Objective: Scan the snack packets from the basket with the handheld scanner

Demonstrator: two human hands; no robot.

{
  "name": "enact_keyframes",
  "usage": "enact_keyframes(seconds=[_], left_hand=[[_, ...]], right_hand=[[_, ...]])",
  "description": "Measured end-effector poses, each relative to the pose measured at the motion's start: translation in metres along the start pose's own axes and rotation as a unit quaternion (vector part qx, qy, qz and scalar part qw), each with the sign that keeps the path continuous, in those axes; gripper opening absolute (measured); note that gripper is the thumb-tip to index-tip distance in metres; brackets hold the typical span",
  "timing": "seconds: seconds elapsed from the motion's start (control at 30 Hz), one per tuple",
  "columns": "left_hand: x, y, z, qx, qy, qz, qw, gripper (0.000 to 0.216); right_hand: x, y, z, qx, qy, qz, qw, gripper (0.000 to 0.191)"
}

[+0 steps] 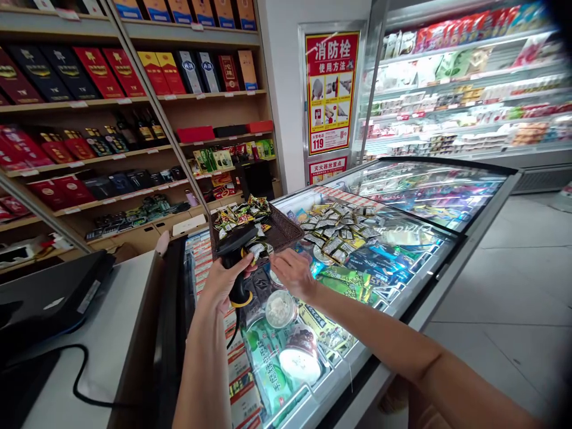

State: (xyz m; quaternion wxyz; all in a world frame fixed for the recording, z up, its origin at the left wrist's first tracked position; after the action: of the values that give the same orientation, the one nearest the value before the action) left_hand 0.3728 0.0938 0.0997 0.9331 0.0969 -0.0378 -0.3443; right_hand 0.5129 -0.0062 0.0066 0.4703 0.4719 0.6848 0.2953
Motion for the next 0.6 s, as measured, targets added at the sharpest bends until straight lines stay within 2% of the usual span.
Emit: enact_keyframes(seconds=[0.1, 0.23, 0.33, 0.4, 0.47, 0.53, 0.6], left_hand=[[0.000, 0.001, -0.001, 0.006, 0.009, -0.002, 1.000, 0.049], [-0.011, 0.005, -0.005, 0.010, 0.004, -0.005, 1.000, 0.043], [-0.016, 0.008, -0.009, 0.005, 0.010, -0.009, 1.000, 0.044], [-0.017, 0.008, -0.009, 0.002, 0.027, -0.023, 0.999, 0.045], [-0.017, 0.006, -0.007, 0.002, 0.047, -0.042, 0.998, 0.045], [-0.017, 0.003, -0.003, 0.003, 0.067, -0.062, 0.996, 0.044], [-0.015, -0.001, 0.000, 0.013, 0.082, -0.086, 0.993, 0.042]], right_hand=[[0.001, -0.003, 0.010, -0.034, 0.012, -0.039, 0.999, 0.020], [-0.006, 0.005, 0.035, -0.064, 0.062, -0.104, 0.991, 0.020], [-0.012, 0.014, 0.052, -0.013, 0.146, -0.150, 0.978, 0.014], [-0.014, 0.019, 0.056, 0.075, 0.222, -0.175, 0.956, 0.010], [-0.018, 0.023, 0.056, 0.193, 0.320, -0.205, 0.904, 0.020], [-0.022, 0.027, 0.052, 0.309, 0.420, -0.256, 0.814, 0.030], [-0.025, 0.030, 0.046, 0.377, 0.471, -0.344, 0.719, 0.037]])
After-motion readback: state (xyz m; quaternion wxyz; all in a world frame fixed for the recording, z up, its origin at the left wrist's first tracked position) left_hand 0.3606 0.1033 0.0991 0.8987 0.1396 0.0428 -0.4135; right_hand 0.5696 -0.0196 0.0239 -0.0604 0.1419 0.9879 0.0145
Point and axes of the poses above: each hand's wrist, its own y-axis towards the middle knuckle, its own x-axis out of the palm, z = x × y, the point moved 1 cm from there along y, towards the middle knuckle, and after that the axes turned 15 degrees about x, right-handed, at the moved point
